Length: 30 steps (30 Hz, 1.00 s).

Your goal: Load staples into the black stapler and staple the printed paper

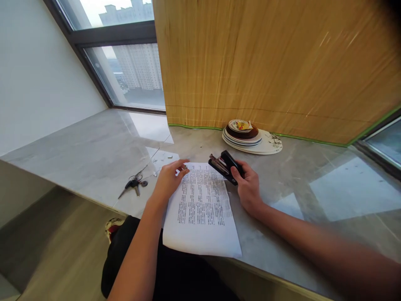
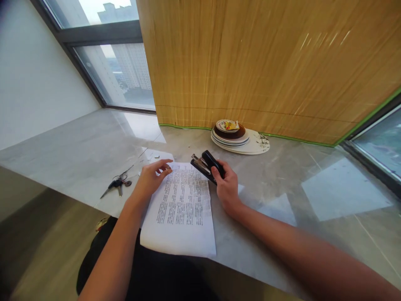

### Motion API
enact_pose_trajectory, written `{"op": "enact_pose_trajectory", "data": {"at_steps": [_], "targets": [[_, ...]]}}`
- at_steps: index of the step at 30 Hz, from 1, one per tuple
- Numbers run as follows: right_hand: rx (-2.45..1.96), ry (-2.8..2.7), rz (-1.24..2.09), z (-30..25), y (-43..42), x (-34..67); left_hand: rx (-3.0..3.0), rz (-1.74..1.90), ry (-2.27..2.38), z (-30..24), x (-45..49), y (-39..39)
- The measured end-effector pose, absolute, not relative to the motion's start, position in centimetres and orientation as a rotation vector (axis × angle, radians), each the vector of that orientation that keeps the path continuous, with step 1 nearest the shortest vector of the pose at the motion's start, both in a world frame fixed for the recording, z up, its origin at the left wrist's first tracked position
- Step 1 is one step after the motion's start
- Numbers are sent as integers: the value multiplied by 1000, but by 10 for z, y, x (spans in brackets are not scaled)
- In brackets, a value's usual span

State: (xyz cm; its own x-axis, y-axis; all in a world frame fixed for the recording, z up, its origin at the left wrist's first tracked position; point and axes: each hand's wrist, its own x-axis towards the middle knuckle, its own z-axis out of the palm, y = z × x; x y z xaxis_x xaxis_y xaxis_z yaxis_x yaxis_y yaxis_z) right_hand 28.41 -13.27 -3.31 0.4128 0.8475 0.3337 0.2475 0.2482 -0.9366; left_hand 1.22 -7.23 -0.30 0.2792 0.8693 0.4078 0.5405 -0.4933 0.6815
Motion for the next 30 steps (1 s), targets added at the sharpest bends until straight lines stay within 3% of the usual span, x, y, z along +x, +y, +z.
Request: {"op": "enact_pose_trajectory", "data": {"at_steps": [7,21,26,30], "targets": [[-1255,-1020,670,-40,-126,286,2070,1105,1279,0,13,-77],[-1253,-1307,584,-21,-148,277,1616,1161,1041,5,23,-97],[-1233,-1379,577,-19,-150,274,1652,1275,992,4,23,-97],[-1211,-1481,549,-18,-154,273,1809,1169,892,6,25,-99]]}}
